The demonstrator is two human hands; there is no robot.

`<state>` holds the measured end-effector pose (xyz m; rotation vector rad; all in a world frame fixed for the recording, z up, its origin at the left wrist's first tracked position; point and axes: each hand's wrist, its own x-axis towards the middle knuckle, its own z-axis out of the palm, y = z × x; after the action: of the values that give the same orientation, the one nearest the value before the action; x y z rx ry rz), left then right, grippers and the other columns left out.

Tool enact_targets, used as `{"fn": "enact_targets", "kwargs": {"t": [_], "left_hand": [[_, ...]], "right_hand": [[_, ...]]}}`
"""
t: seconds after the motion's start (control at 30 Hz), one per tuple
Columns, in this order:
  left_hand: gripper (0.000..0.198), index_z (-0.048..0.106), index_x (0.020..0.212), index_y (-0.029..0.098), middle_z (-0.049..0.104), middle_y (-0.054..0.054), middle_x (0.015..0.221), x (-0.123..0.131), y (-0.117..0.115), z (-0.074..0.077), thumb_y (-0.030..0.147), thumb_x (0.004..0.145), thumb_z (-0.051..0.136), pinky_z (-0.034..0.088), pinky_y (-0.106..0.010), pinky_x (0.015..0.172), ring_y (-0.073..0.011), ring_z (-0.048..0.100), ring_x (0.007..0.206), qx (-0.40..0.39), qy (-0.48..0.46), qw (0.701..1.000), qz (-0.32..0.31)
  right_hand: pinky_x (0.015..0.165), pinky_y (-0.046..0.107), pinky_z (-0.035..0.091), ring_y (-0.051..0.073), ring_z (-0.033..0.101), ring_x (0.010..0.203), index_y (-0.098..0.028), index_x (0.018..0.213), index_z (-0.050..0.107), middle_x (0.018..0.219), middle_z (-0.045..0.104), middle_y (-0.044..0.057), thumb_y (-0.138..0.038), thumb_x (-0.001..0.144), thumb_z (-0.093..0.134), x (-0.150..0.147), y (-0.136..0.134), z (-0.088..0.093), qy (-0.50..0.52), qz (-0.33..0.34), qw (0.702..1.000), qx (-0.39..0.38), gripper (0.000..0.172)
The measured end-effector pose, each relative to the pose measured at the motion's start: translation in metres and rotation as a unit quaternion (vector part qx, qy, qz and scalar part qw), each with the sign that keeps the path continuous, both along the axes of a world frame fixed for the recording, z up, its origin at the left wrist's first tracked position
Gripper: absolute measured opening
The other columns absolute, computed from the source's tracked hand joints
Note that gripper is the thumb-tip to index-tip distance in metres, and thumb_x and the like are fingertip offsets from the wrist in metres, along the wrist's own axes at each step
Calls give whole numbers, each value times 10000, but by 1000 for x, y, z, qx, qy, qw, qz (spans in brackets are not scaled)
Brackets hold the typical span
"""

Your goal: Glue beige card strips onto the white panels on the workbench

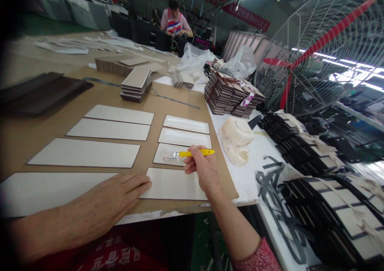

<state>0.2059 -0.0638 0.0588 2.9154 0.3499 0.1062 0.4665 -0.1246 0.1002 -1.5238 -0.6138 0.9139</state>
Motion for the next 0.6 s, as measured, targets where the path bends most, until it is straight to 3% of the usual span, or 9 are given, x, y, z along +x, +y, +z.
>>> {"fn": "enact_targets", "kwargs": {"t": [0.2,0.43,0.6], "left_hand": [[249,680,1120,203,509,-119,1443,12,16,16,199,994,465,417,-485,1094,-295,494,1283,-8,-45,998,39],[226,672,1140,200,593,-105,1385,26,31,1,263,1008,500,433,-479,1063,-301,498,1306,11,-52,998,32],[214,675,1125,207,628,-91,1333,28,29,3,277,1006,511,440,-484,1036,-301,522,1267,15,-42,998,35]], "right_hand": [[380,185,486,108,586,400,-188,826,633,584,682,-12,-459,823,662,-8,18,-12,-21,20,999,-21,273],[391,200,499,120,602,416,-196,808,631,592,686,-13,-442,844,630,-4,21,-12,-54,33,997,-46,249],[379,195,490,117,592,407,-182,774,639,592,687,1,-426,833,656,20,10,-9,-92,16,994,-61,251]]}}
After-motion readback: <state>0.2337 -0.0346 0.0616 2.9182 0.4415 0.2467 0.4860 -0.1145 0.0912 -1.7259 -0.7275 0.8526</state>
